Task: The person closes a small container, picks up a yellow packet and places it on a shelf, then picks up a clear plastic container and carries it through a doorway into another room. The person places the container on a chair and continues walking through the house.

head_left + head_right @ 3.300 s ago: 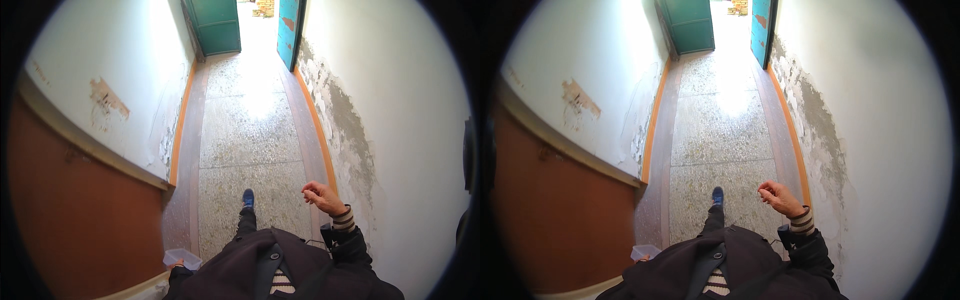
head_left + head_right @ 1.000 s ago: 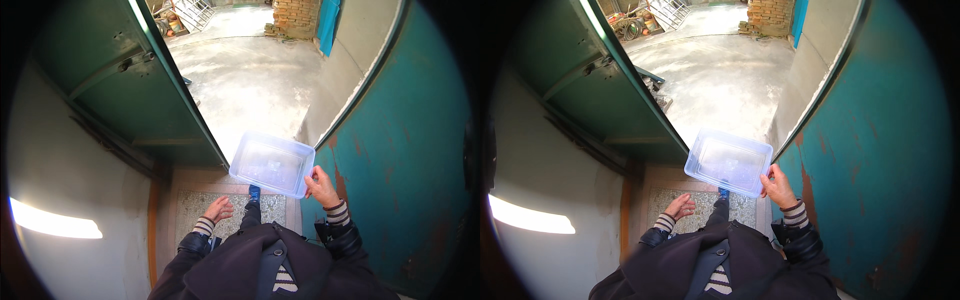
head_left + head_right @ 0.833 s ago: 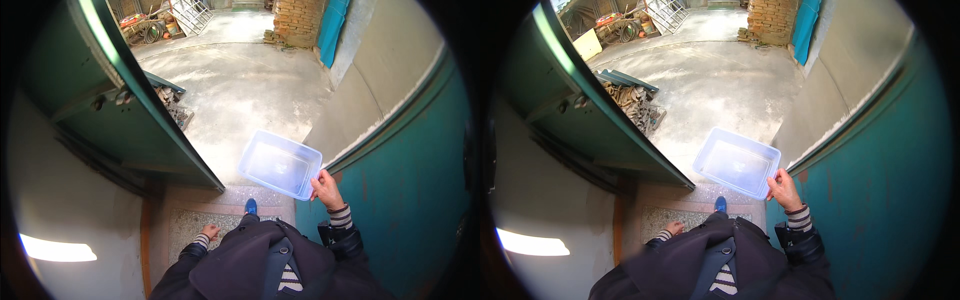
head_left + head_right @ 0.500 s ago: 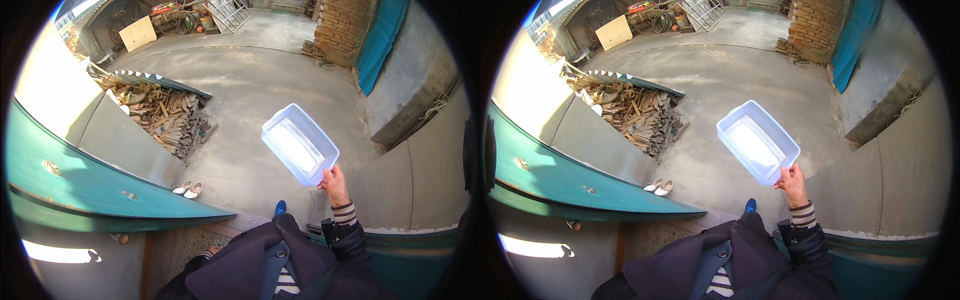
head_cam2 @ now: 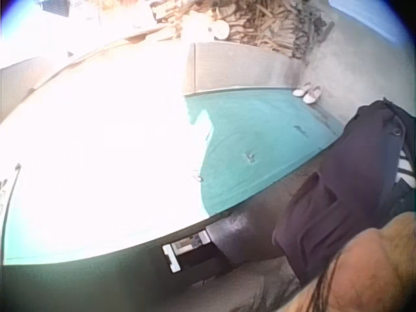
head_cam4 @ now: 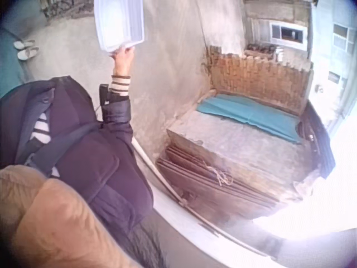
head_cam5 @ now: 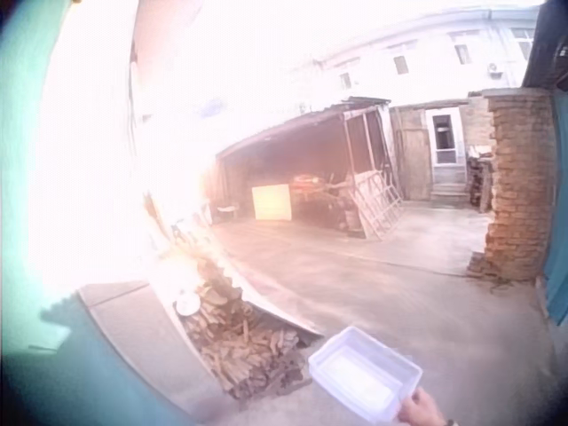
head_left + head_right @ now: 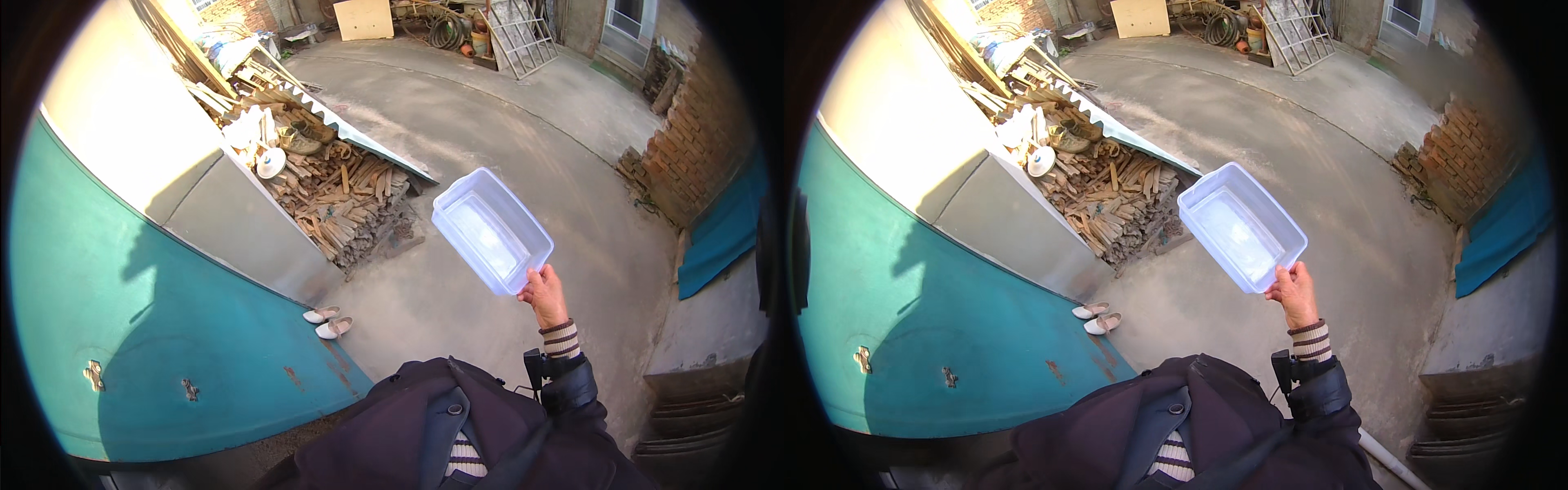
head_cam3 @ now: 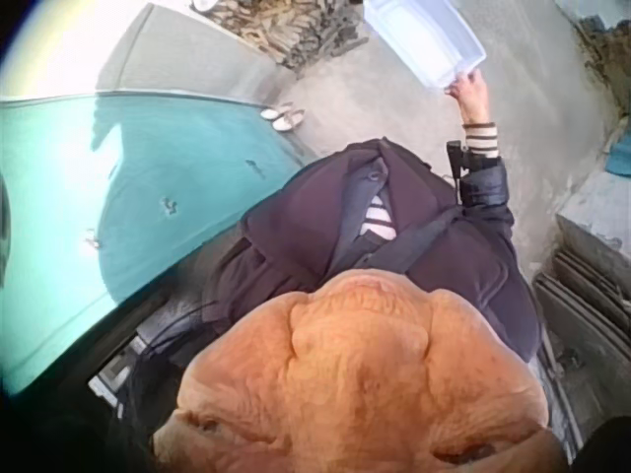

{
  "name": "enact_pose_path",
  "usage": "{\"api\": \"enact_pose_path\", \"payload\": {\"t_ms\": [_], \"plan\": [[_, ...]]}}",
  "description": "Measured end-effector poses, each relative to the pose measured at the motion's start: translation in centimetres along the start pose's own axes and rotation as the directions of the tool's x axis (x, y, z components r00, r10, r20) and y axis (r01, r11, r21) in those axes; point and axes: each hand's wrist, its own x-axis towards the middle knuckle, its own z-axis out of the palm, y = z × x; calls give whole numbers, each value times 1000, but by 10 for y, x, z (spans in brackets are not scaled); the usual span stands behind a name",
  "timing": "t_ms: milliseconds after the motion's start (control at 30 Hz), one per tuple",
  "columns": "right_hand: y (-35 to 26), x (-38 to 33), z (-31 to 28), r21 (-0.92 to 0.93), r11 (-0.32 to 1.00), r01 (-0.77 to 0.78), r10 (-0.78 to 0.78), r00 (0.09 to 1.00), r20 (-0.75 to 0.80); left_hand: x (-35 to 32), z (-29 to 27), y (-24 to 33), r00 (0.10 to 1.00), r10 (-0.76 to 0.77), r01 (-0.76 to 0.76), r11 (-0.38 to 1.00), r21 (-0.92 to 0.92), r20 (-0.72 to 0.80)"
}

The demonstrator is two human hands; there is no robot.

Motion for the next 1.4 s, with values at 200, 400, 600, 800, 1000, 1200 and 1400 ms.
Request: {"api": "enact_pose_path", "payload": {"t_ms": [200,400,600,800,1000,1200,1400], "plan": [[-22,86,-22,-143,988,-57,81,982,168,26,7,106,996,-71,73,997,-35,44],[-49,193,-89,-216,975,-45,48,999,9,142,-23,277,996,-68,72,996,-60,63],[-97,291,-166,-146,989,29,-80,930,-359,236,-56,538,981,191,-192,979,-69,-25],[-133,425,-205,-180,983,19,-108,861,-497,215,-54,813,739,667,-608,722,-330,96],[-179,606,-194,-258,963,80,-95,994,-46,173,-65,978,588,764,-468,588,-660,264],[-226,745,-143,-332,939,89,10,959,284,173,-116,1057,521,833,-348,405,-845,185],[-229,868,-100,-373,925,74,118,877,466,240,-166,1110,654,755,-275,301,-913,51]]}}
